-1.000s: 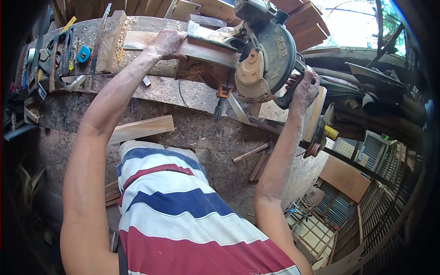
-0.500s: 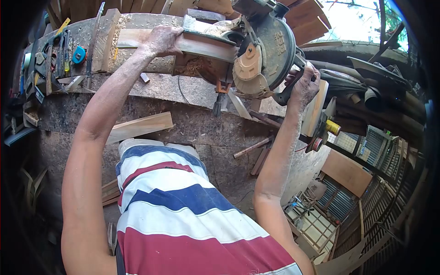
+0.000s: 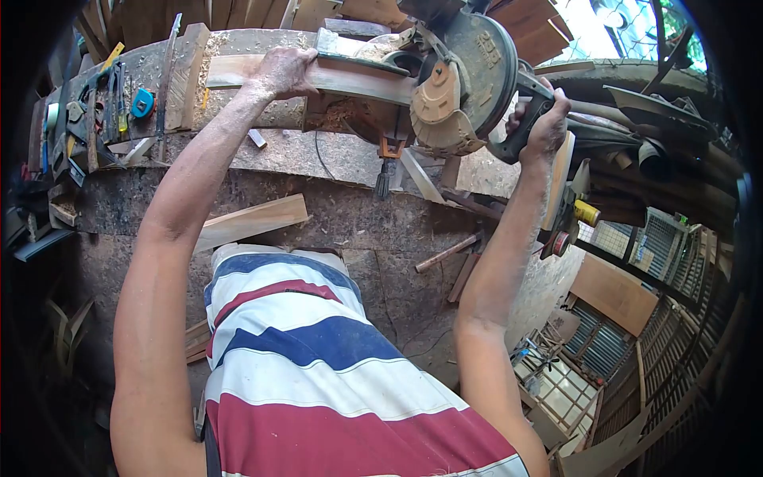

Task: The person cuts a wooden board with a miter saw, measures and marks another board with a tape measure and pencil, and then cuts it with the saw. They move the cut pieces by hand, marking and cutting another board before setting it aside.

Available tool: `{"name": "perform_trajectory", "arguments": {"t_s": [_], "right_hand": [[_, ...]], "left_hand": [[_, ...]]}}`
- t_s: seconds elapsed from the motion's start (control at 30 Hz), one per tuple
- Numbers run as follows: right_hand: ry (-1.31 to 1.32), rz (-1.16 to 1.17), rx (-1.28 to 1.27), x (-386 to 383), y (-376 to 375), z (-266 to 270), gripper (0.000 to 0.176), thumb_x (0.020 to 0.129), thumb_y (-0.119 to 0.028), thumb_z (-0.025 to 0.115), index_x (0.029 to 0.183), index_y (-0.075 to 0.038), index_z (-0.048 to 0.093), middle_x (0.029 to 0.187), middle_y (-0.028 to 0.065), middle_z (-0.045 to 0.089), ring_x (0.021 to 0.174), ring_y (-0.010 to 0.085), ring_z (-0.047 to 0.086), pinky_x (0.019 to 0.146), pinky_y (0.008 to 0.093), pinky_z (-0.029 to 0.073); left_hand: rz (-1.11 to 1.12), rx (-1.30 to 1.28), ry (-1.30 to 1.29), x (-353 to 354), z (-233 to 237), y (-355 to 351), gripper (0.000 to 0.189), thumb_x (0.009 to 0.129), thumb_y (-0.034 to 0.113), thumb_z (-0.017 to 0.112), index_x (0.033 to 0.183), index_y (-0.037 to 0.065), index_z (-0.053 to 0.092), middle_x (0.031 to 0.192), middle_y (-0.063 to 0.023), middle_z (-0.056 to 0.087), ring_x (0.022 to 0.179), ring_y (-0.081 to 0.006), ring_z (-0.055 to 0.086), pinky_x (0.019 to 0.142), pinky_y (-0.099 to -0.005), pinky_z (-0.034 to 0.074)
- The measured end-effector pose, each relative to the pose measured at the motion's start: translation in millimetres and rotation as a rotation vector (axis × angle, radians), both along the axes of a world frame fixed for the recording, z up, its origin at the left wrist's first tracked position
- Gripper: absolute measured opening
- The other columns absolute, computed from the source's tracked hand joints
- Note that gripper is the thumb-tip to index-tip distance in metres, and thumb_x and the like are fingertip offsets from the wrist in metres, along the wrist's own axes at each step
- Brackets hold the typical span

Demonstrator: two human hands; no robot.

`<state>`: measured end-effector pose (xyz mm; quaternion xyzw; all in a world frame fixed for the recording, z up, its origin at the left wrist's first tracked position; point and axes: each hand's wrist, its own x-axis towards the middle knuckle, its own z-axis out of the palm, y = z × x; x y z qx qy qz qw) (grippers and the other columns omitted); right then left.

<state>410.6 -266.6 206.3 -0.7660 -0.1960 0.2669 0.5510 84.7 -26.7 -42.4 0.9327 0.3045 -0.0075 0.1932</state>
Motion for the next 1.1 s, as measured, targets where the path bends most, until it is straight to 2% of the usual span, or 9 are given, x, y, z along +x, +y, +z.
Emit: {"name": "perform_trajectory", "arguments": {"t_s": [0.17, 0.2, 0.3, 0.43, 0.53, 0.73, 1.1], "right_hand": [[0.060, -0.025, -0.001, 5, -3, -5, 0.065, 0.110, -0.055, 0.034, 0.137, -0.005, 0.065, 0.065, 0.0036, 0.056, 0.050, 0.0175, 0.054, 0.047, 0.0333, 0.045], [0.077, -0.043, -0.026, 6, -5, -7, 0.064, 0.109, -0.063, 0.033, 0.103, -0.006, 0.063, 0.065, 0.0030, 0.052, 0.051, 0.0193, 0.052, 0.048, 0.0349, 0.043], [0.054, -0.068, 0.003, 1, -12, -18, 0.065, 0.109, -0.065, 0.034, 0.098, -0.007, 0.061, 0.064, 0.0034, 0.053, 0.051, 0.0195, 0.052, 0.048, 0.0347, 0.043], [0.046, -0.070, 0.039, -6, -18, -25, 0.062, 0.109, -0.066, 0.033, 0.100, -0.009, 0.057, 0.064, 0.0038, 0.053, 0.050, 0.0199, 0.053, 0.049, 0.0357, 0.044], [0.050, -0.126, 0.059, -15, -21, -26, 0.065, 0.113, -0.058, 0.031, 0.129, -0.006, 0.066, 0.064, 0.0032, 0.053, 0.048, 0.0165, 0.050, 0.046, 0.0334, 0.041], [0.025, -0.111, 0.083, -22, -23, -28, 0.067, 0.112, -0.060, 0.031, 0.131, -0.005, 0.065, 0.065, 0.0029, 0.053, 0.048, 0.0159, 0.050, 0.046, 0.0321, 0.041], [0.008, -0.116, 0.089, -21, -27, -35, 0.074, 0.112, -0.065, 0.032, 0.139, -0.004, 0.065, 0.065, 0.0042, 0.053, 0.050, 0.0159, 0.051, 0.046, 0.0321, 0.043]], "left_hand": [[0.001, -0.007, 0.012, 0, -1, 0, 0.084, 0.071, 0.059, 0.095, 0.130, 0.007, 0.066, 0.111, -0.0231, 0.078, 0.108, -0.0425, 0.077, 0.096, -0.0538, 0.061], [0.000, -0.007, 0.001, -1, 0, 0, 0.082, 0.072, 0.059, 0.095, 0.129, 0.007, 0.066, 0.110, -0.0231, 0.078, 0.107, -0.0425, 0.077, 0.095, -0.0537, 0.061], [0.002, -0.008, 0.005, 1, 1, 0, 0.080, 0.073, 0.058, 0.095, 0.125, 0.006, 0.065, 0.108, -0.0231, 0.078, 0.106, -0.0426, 0.077, 0.094, -0.0538, 0.061], [-0.019, 0.011, 0.014, 0, 2, -1, 0.082, 0.073, 0.061, 0.094, 0.126, 0.006, 0.064, 0.107, -0.0235, 0.078, 0.106, -0.0426, 0.077, 0.093, -0.0540, 0.062], [-0.015, 0.013, 0.012, 0, 0, -1, 0.084, 0.072, 0.062, 0.094, 0.127, 0.006, 0.064, 0.107, -0.0233, 0.078, 0.105, -0.0425, 0.078, 0.092, -0.0542, 0.062], [-0.020, 0.034, -0.007, -1, 1, -1, 0.085, 0.072, 0.064, 0.094, 0.126, 0.007, 0.064, 0.107, -0.0232, 0.078, 0.104, -0.0423, 0.078, 0.092, -0.0544, 0.062], [-0.008, -0.025, 0.065, 0, 12, -4, 0.086, 0.073, 0.061, 0.094, 0.130, 0.005, 0.063, 0.113, -0.0242, 0.077, 0.112, -0.0425, 0.076, 0.099, -0.0543, 0.059]]}}
